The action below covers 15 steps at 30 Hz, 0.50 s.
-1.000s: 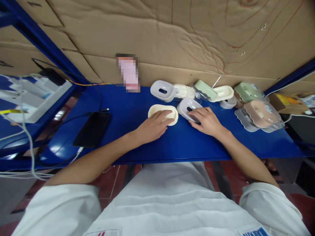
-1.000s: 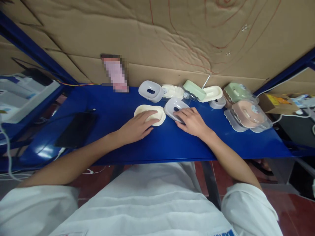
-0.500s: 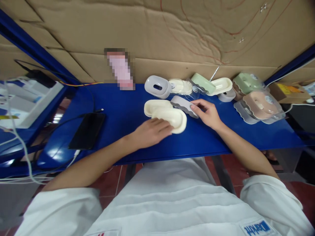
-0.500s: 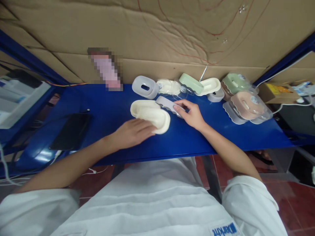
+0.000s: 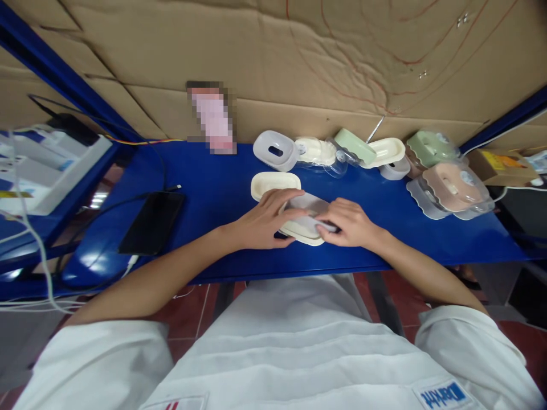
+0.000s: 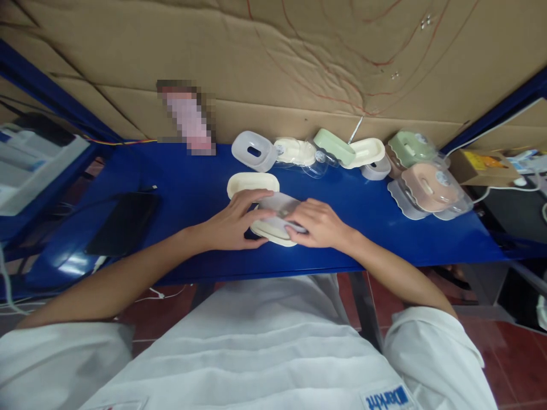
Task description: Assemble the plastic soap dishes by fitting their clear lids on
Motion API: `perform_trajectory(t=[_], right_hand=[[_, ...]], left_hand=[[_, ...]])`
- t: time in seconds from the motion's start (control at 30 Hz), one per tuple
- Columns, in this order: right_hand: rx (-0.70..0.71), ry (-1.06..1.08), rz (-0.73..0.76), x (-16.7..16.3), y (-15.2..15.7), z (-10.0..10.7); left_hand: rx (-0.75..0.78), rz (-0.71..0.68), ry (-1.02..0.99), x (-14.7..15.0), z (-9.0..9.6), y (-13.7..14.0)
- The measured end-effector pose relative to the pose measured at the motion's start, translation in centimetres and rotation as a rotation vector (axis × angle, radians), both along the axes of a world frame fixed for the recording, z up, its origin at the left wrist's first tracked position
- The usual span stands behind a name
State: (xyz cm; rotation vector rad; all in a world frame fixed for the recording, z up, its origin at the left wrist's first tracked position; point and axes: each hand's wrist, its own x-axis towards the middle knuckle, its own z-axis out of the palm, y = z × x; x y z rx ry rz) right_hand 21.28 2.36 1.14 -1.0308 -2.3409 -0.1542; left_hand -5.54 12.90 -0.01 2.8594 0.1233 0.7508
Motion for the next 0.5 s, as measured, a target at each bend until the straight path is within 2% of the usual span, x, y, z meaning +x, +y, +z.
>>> perform_trajectory(t=[0.1, 0.2, 0.3, 0.37, 0.43, 0.5], right_hand=[[-0.058, -0.203, 0.069, -1.2, -0.4, -0.4], [-0.049, -0.313, 0.083, -1.7, -0.5, -0.8], [-0.032, -0.369, 0.099, -1.3, -0.4, -0.8], [-0.045, -0.326, 0.118, -0.6, 0.2, -0.4], [-0.063, -0.233, 0.050, 0.5, 1.5, 0.4], [-0.068, -0.149, -0.126, 1.8, 3.9, 1.4]], left_hand=[[-0.004, -0.008, 0.106, 0.1, -0.4, 0.4], [0.053, -0.007, 0.170, 0.1, -0.8, 0.6], [0.091, -0.004, 0.184, 0.1, -0.7, 0.6], [0.101, -0.008, 0.194, 0.0, -0.6, 0.6], [0.103, -0.010, 0.193, 0.0, -0.4, 0.5], [0.104, -0.006, 0.184, 0.0, -0.3, 0.4]])
